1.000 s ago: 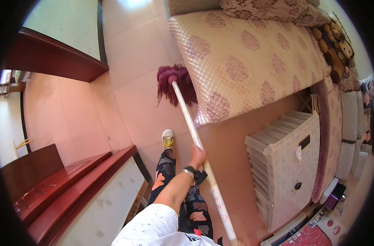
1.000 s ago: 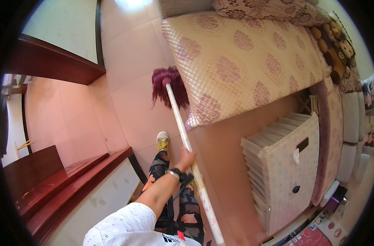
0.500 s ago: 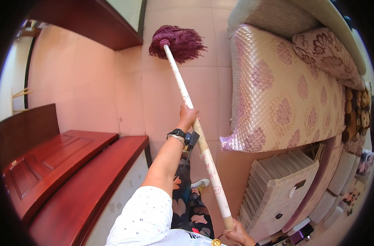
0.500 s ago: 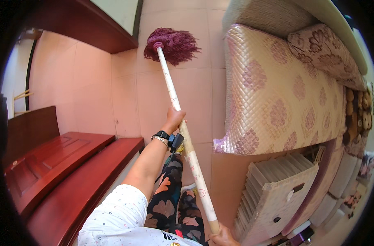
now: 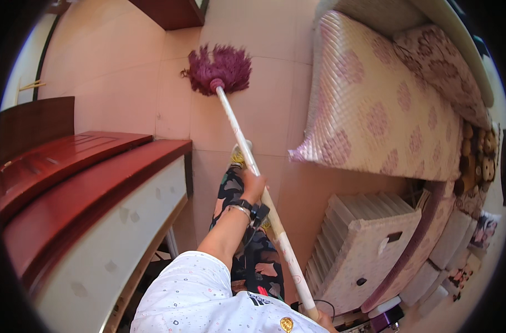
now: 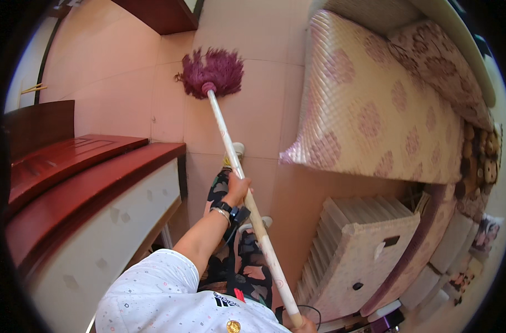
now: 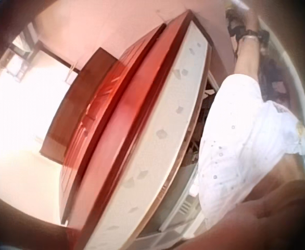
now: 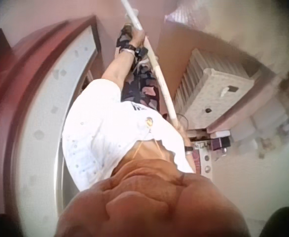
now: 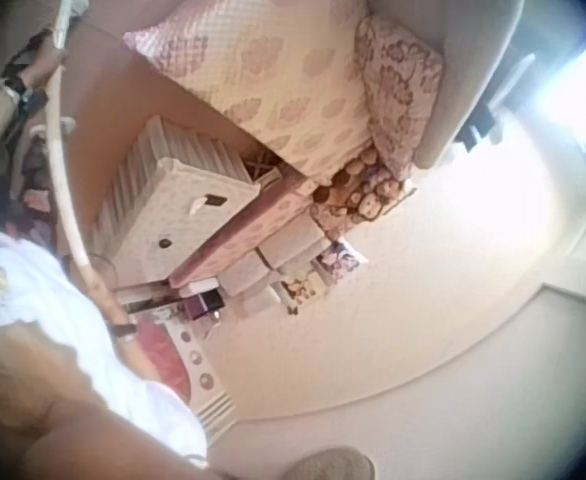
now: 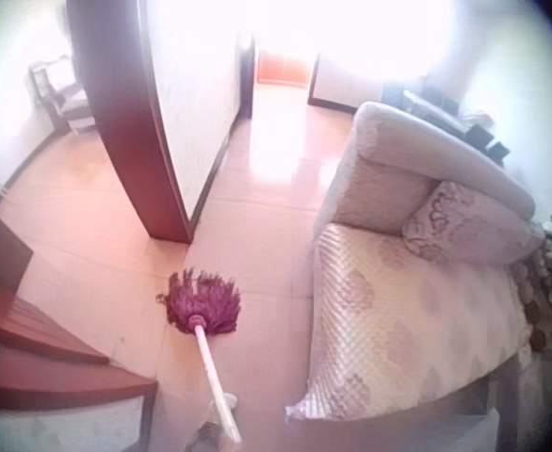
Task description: The person mops a tiled floor using a mop with a purple head, wiping up a dark red spill near a wooden cabinet and then cleaning other floor areas.
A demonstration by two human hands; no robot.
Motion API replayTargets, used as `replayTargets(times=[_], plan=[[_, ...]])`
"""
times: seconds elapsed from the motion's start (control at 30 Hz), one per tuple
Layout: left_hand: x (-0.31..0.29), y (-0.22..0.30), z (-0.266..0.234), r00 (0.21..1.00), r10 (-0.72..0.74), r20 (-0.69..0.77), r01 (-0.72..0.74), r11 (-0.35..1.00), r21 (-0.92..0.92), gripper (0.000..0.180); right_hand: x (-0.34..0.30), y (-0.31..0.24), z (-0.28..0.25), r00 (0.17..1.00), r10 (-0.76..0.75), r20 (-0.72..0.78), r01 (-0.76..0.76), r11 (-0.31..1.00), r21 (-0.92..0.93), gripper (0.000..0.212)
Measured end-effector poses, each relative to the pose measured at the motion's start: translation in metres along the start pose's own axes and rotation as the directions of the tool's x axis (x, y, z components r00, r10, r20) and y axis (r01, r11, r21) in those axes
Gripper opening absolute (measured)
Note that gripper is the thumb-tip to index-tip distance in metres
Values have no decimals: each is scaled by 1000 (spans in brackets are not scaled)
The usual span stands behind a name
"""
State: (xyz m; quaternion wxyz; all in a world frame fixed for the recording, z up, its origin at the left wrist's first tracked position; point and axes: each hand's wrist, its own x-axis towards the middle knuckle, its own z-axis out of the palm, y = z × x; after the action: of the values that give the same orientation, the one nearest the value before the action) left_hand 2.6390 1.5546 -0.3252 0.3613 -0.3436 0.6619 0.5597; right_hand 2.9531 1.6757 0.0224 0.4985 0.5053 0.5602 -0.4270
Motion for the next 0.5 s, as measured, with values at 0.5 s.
replayTargets(times=[0.5], plan=[[-272,-274,67,917,-289,274,139,877,459,43,-119,173,33,977,160,-144,-161,987,-1,23]])
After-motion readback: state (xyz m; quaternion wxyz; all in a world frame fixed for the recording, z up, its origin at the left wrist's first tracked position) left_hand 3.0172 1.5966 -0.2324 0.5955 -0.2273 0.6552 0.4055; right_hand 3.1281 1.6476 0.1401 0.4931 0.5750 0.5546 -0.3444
